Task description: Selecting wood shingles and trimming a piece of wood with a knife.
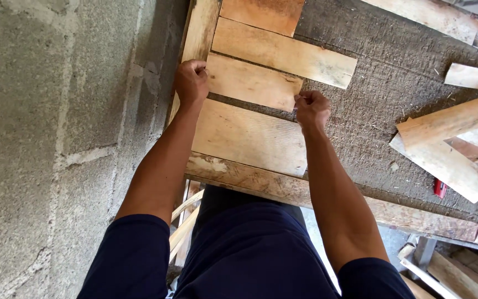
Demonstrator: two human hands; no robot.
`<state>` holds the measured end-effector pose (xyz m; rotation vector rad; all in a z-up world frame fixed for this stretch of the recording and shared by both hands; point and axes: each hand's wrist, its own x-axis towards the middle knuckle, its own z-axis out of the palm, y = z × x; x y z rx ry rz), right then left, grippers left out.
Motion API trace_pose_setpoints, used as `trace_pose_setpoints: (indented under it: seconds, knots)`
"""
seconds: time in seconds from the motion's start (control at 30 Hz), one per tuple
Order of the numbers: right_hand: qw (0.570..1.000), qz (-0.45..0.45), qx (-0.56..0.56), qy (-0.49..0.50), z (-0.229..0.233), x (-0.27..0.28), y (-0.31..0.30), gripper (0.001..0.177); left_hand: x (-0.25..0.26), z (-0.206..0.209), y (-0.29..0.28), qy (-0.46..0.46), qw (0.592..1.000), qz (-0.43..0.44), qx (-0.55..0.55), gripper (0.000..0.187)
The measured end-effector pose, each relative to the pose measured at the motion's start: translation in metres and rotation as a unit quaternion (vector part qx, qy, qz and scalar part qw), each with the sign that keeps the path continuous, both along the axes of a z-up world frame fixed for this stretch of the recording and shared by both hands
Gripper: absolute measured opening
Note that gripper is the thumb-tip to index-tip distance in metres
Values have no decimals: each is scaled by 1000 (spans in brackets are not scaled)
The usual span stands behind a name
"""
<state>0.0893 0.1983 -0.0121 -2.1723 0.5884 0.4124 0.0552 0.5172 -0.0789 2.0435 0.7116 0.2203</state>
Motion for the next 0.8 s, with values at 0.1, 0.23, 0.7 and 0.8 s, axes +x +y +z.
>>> trace_pose_setpoints:
  seconds: [0.1, 0.23, 0.7, 0.8]
  knots:
    - [1000, 4, -8, -15, -4, 1, 1, 16, 0, 4, -2, -13, 1000, 10, 9, 21]
    - [999, 7, -43, -27, -3, 1, 2, 15, 0, 16, -6, 12, 999, 32, 19, 18]
    - [998, -30, -38, -50, -14, 2, 3, 16, -2, -1, -5, -64, 994, 0, 94, 17]
    - [997, -38, -37, -47, -14, 2, 5, 16, -3, 0, -5, -70, 994, 0, 89, 17]
